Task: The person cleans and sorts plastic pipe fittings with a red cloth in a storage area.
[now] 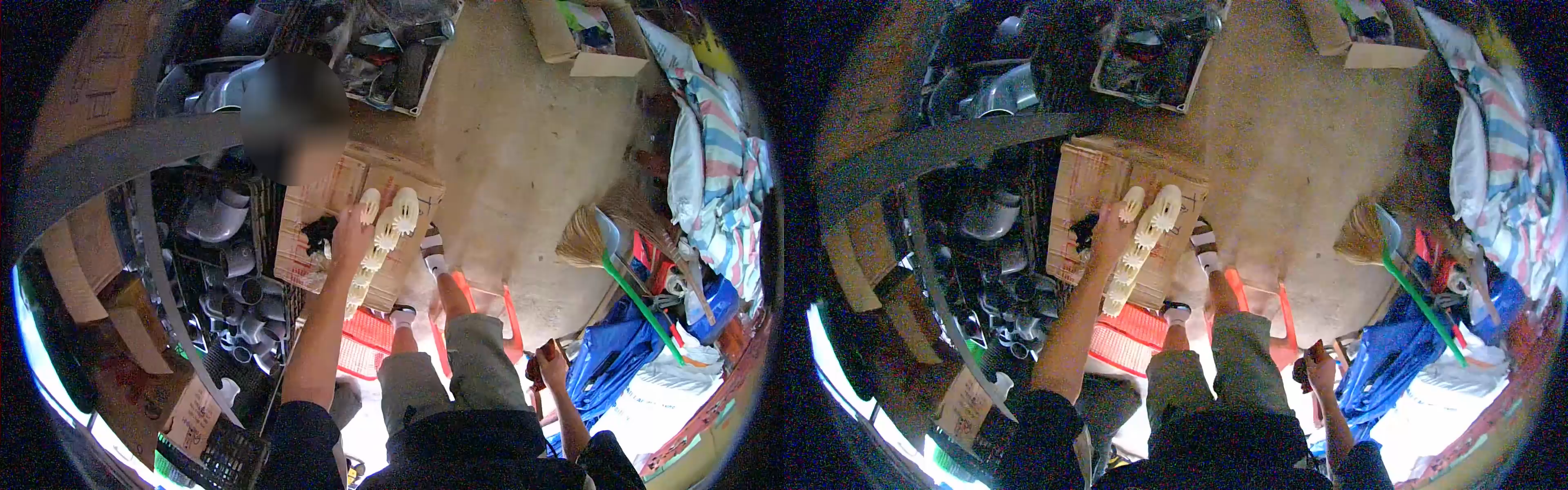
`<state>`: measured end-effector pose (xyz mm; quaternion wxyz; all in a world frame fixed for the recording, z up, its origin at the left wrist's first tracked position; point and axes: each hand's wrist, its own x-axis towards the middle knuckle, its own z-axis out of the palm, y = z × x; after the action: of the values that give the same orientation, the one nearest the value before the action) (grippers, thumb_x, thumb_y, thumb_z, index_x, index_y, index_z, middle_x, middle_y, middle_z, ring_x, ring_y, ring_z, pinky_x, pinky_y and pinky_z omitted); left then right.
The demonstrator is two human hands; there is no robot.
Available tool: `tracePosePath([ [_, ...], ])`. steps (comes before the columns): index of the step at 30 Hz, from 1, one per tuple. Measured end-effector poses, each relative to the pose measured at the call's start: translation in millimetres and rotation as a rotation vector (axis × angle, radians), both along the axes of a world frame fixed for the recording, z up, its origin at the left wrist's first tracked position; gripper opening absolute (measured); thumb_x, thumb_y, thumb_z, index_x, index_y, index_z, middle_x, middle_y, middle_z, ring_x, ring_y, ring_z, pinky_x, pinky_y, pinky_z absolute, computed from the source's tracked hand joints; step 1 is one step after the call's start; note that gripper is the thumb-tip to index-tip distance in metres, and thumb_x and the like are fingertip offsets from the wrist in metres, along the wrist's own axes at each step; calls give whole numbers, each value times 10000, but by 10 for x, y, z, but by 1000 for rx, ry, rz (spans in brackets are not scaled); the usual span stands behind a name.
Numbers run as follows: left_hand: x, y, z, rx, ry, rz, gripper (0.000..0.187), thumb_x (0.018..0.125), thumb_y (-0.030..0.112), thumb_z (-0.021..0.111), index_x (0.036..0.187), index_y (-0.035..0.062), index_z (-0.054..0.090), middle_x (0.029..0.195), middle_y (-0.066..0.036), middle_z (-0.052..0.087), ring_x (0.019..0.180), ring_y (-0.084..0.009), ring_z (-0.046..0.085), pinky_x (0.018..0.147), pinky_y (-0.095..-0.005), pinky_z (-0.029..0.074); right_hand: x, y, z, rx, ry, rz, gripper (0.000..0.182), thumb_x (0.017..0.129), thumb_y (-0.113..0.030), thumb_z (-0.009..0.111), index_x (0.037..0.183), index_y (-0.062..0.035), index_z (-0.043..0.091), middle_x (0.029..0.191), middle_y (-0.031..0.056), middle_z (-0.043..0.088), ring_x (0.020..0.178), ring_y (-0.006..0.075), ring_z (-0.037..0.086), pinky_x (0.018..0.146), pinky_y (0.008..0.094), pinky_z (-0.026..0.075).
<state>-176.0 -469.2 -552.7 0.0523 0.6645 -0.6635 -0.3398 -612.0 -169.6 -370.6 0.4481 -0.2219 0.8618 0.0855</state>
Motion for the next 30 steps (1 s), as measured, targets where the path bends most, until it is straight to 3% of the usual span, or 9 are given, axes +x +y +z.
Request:
tracePosePath([
  [9,524,746,418,-5,244,450,346,875,146,660,1172,-6,569,1133,-182,598,949,-321,626,836,-404,502,-231,50,-530,-276,-233,-269,258,860,-283,685,853,-27,657,734,30,639,666,129,590,630,327,489],
  [16,942,2739,1190,173,361,779,212,955,212,588,1024,11,588,937,-90,596,909,-190,564,812,-337,466,51,-944,-11,-249,-914,-814,400,869,-221,616,1212,-36,525,1062,164,666,966,297,676,863,454,565],
  [17,1003,3239,1128,252,527,968,150,961,158,564,1001,15,589,915,-94,583,886,-192,557,781,-337,465,54,-970,-33,-291,-967,-814,425,867,-232,620,1230,-35,518,1097,173,657,1001,306,665,902,463,547],
  [20,1112,4488,1131,-71,392,561,187,946,154,589,1085,34,623,1018,-93,648,894,-175,626,796,-347,516,189,-1193,-27,-443,-1158,-748,513,859,-269,634,1295,-36,496,1183,186,641,1118,317,621,1027,482,473],
  [21,1074,4647,1443,332,524,898,197,934,127,613,1114,49,633,1085,-85,654,861,-165,637,762,-319,531,337,-1298,196,-473,-1178,-749,512,861,-269,621,1288,-13,499,1192,195,637,1117,320,622,1014,476,481],
  [22,1063,5030,1362,101,735,864,231,914,104,638,1141,65,625,1089,-74,664,793,-149,640,689,-276,532,537,-1441,459,-500,-1204,-739,513,864,-269,609,1281,9,502,1201,204,633,1116,322,623,1001,470,490],
  [23,999,5022,1809,307,895,1098,283,902,73,643,1182,62,604,1044,-60,671,806,-129,643,658,-247,526,719,-1580,619,-520,-1232,-724,515,866,-268,596,1274,32,506,1210,213,629,1114,325,624,988,463,498],
  [28,975,5609,2278,-34,1310,1257,331,942,96,598,1270,68,569,1022,-53,672,885,-119,645,669,-235,525,1534,-1886,855,-427,-1508,-563,500,820,-263,615,1287,-95,550,1231,101,628,1138,292,595,1002,472,478],
  [30,864,5450,2872,-196,854,1303,327,950,95,578,1271,33,568,1051,-61,670,910,-140,653,730,-274,546,1997,-1885,1005,-385,-1583,-480,511,806,-279,597,1287,-111,561,1221,91,632,1128,286,599,994,465,484],
])
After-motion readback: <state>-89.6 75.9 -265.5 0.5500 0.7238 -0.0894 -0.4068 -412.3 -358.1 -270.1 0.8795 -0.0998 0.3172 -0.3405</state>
